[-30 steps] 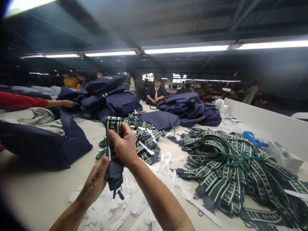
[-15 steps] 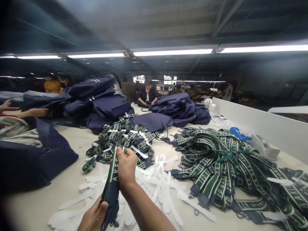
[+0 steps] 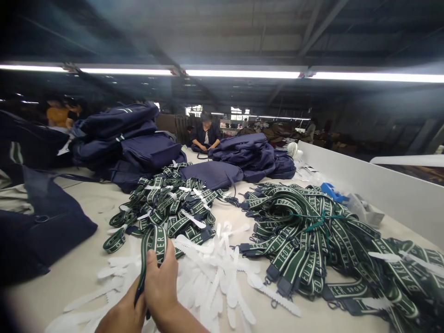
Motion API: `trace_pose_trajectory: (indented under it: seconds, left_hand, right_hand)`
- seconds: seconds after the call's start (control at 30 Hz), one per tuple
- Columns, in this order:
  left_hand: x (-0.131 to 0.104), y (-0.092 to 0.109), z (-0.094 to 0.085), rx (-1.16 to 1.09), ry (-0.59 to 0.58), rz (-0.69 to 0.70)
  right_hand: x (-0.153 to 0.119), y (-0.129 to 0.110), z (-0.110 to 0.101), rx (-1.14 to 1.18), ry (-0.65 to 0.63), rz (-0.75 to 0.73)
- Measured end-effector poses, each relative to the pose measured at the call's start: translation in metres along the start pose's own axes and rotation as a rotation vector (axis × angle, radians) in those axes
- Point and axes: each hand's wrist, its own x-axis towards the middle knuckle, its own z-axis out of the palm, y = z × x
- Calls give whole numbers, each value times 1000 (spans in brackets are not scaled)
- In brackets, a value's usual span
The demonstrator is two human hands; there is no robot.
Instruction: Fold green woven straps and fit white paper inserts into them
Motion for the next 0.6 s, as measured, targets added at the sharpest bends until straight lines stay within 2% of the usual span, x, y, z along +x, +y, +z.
trace_pose_trajectory:
  seconds: [0.07, 0.2, 0.27, 0.37, 0.47, 0.6]
  left_hand:
    - [3, 2, -2, 83, -10, 26]
    - [11, -1, -5, 181, 91, 40]
    - [14, -3, -8, 180, 84, 53]
    - [16, -4, -14, 161, 50, 29]
    - [16, -3, -15, 169, 58, 23]
    - [18, -18, -4, 154, 100, 200]
  right_hand:
    - [-4, 3, 1, -83, 2, -8]
    - [-1, 13, -3, -288, 44, -21]
    - [2, 16, -8, -278, 49, -29]
    - [5, 16, -13, 64, -62, 49]
    - [6, 14, -17, 411, -158, 231]
    - [8, 11, -29, 505, -158, 466]
